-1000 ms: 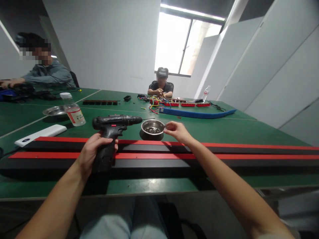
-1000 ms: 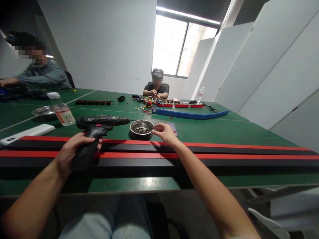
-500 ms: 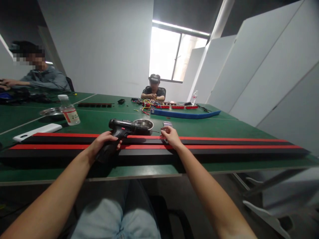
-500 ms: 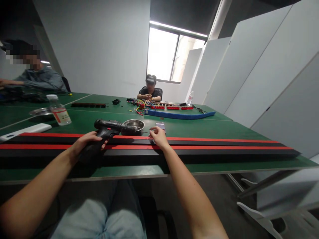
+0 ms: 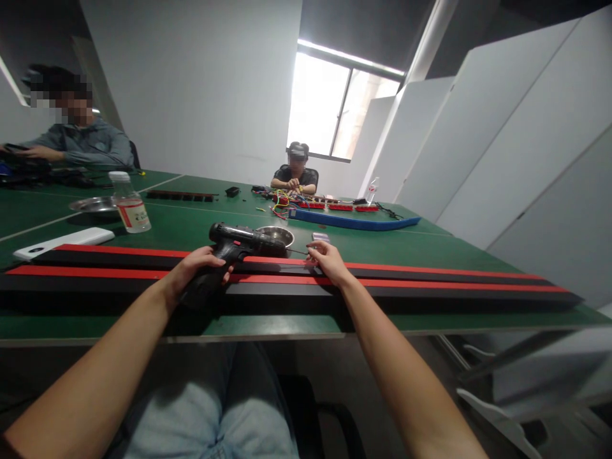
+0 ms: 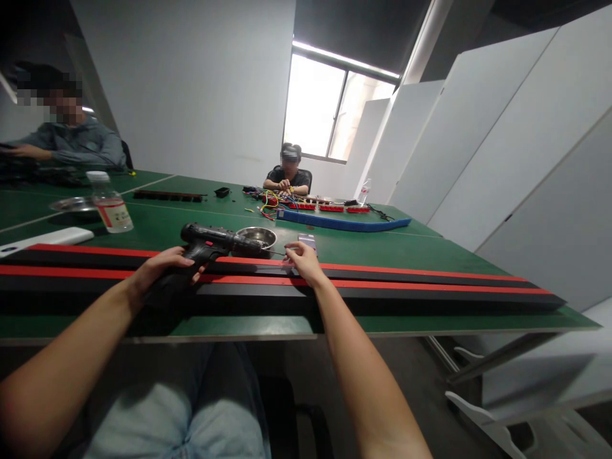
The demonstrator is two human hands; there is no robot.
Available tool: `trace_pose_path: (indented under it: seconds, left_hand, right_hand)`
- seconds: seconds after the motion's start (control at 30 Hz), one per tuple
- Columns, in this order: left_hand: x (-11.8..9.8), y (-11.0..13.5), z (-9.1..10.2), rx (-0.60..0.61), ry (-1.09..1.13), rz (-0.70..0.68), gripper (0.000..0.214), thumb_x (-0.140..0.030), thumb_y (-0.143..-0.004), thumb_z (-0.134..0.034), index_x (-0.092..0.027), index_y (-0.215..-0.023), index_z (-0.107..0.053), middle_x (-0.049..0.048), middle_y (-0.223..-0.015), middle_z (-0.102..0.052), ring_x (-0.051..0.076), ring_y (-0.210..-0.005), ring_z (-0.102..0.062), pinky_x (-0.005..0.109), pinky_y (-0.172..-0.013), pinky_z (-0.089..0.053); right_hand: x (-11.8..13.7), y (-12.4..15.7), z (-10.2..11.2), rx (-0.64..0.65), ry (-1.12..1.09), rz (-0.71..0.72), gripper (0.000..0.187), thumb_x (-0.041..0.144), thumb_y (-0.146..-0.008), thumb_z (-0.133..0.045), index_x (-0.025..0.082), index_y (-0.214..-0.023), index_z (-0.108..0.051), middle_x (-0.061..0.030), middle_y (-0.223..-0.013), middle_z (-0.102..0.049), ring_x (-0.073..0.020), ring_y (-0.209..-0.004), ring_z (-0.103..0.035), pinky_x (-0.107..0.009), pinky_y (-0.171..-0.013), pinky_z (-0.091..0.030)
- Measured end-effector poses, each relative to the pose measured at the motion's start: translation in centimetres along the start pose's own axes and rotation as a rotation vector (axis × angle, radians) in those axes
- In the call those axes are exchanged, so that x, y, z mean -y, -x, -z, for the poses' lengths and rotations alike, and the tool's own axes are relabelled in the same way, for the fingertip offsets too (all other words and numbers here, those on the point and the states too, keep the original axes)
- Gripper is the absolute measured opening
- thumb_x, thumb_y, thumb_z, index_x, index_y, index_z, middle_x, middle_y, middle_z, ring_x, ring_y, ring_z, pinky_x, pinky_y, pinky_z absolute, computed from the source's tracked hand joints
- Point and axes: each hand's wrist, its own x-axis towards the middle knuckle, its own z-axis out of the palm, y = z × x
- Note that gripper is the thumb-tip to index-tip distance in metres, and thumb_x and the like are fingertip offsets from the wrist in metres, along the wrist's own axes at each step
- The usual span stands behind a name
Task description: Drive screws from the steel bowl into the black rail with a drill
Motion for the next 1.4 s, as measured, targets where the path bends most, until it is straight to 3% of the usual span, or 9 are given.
trace_pose_path:
  seconds: [0.47, 0.93, 1.2, 1.4]
  left_hand:
    - [-0.4, 0.7, -0.5, 0.018, -0.042, -0.001, 0.033, -0.023, -0.069, -0.076, -0.012, -0.096, -0.061, 0.0073, -0.082, -0.071, 0.018, -0.065, -0.066, 0.027, -0.058, -0.055]
    - [-0.3, 0.4, -0.3, 0.001, 0.003, -0.001, 0.035, -0.022, -0.063, -0.080, -0.013, -0.092, -0.062, 0.0080, -0.079, -0.070, 0.019, -0.064, -0.067, 0.028, -0.056, -0.056]
    - [-0.5, 1.0, -1.1, 0.001, -0.065, -0.044, 0.026, -0.021, -0.068, -0.077, -0.012, -0.090, -0.066, 0.0074, -0.079, -0.071, 0.019, -0.065, -0.066, 0.026, -0.055, -0.054]
    - [-1.1, -0.2, -0.8, 0.036, -0.191, -0.085, 0.023, -0.024, -0.068, -0.076, -0.012, -0.085, -0.066, 0.0077, -0.072, -0.070, 0.021, -0.060, -0.065, 0.029, -0.053, -0.054]
  right_hand:
    - [-0.2, -0.1, 0.1, 0.039, -0.012, -0.002, 0.042, 0.051, -0.072, -0.081, 0.017, -0.093, -0.069, -0.0035, -0.069, -0.070, -0.0178, -0.064, -0.069, -0.027, -0.060, -0.052]
    - [0.4, 0.3, -0.1, 0.049, 0.018, -0.015, 0.045, 0.056, -0.072, -0.080, 0.018, -0.094, -0.068, -0.0050, -0.071, -0.072, -0.0190, -0.067, -0.070, -0.029, -0.062, -0.055]
    - [0.5, 0.1, 0.1, 0.045, 0.216, 0.073, 0.041, 0.059, -0.084, -0.066, 0.018, -0.078, -0.065, -0.0039, -0.075, -0.068, -0.0165, -0.069, -0.065, -0.028, -0.067, -0.051]
    - [-0.1, -0.1, 0.3, -0.044, 0.275, 0.075, 0.042, 0.060, -0.088, -0.059, 0.019, -0.078, -0.062, -0.0034, -0.075, -0.067, -0.0159, -0.068, -0.062, -0.028, -0.066, -0.049]
